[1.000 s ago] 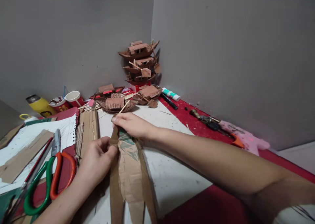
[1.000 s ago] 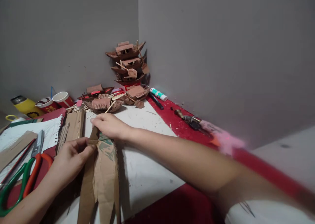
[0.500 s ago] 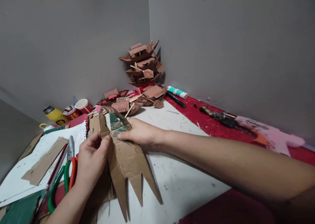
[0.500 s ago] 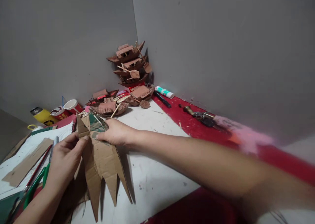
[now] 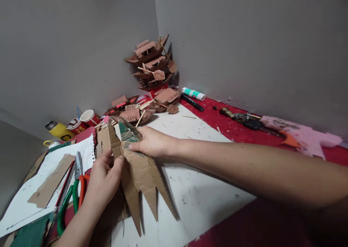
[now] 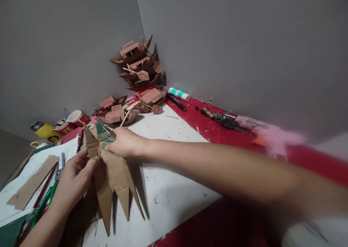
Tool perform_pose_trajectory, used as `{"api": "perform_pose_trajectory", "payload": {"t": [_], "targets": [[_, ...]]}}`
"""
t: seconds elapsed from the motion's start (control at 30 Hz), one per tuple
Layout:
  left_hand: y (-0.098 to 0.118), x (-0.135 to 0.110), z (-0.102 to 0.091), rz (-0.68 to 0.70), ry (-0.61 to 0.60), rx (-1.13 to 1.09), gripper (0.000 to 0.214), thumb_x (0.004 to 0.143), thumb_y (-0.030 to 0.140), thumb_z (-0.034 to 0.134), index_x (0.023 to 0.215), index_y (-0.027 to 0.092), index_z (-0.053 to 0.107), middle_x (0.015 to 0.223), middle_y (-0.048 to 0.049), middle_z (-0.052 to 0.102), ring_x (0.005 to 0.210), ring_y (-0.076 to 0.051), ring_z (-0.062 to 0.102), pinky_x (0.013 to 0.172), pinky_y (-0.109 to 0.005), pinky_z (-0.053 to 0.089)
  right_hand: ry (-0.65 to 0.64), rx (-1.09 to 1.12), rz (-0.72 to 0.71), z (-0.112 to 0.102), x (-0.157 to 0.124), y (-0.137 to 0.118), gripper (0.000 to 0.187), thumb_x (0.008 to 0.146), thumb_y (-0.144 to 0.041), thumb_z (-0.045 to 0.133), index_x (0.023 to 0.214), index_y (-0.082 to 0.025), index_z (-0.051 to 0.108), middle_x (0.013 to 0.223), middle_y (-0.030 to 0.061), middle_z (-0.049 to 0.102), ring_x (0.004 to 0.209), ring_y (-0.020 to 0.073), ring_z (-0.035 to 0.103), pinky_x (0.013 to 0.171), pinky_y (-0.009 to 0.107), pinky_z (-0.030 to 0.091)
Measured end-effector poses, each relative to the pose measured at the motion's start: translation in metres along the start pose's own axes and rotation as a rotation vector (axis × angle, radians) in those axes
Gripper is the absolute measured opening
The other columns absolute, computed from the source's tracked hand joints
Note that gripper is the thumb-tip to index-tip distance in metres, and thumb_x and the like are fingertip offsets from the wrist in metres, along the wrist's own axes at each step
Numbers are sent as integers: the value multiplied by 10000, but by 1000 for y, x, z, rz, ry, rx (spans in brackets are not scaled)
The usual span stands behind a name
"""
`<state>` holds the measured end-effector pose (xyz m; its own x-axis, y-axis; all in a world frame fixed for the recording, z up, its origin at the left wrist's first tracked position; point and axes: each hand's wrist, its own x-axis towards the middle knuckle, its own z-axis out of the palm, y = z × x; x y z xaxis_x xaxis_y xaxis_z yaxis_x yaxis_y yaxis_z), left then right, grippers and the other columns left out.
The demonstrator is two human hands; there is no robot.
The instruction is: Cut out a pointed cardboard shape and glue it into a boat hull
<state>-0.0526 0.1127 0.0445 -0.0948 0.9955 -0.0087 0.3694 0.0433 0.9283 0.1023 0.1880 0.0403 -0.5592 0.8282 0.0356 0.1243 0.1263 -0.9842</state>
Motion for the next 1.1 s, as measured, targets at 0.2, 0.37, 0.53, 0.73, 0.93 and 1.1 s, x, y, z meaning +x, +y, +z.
{"api": "perform_pose_trajectory", "payload": {"t": [0.2,0.37,0.53,0.73,0.93,1.1], "targets": [[2,-2,2,30,-13,53,378,774,253,618,1145,180,610,906,-38,727,839,-216,668,731,-284,518,12,-41,-12,1,0,1,159,741,-85,604,890,-114,654,828,44,684,694,139,552,652,239,436],[0,-2,0,39,-38,11,322,788,225,605,1109,202,619,1068,-37,712,940,-208,655,835,-288,496,20,5,-47,3,-2,-1,134,733,-35,578,822,-124,624,799,22,657,700,129,532,656,230,434],[1,0,-3,6,-3,31,290,818,377,601,1028,186,660,983,-57,728,864,-227,660,728,-281,508,29,-4,-77,0,0,-1,75,737,-72,592,767,-136,618,769,9,653,692,132,540,651,235,427],[4,-2,-4,79,89,217,217,799,330,556,867,168,684,780,-24,701,718,-200,604,601,-242,458,19,-34,-70,4,-1,-2,137,755,-66,584,868,-126,632,836,34,674,735,147,560,681,251,441],[5,-5,-1,163,199,355,167,794,256,542,685,180,643,558,37,540,582,-142,494,537,-211,388,42,15,-67,6,-8,-6,184,744,-27,573,885,-130,630,864,36,674,768,162,578,736,279,451],[3,-2,0,60,92,85,273,833,388,605,986,177,689,964,-37,726,919,-213,635,812,-266,479,59,147,-72,4,-3,-2,143,731,-22,576,777,-146,631,832,12,673,784,156,577,783,281,449]]}}
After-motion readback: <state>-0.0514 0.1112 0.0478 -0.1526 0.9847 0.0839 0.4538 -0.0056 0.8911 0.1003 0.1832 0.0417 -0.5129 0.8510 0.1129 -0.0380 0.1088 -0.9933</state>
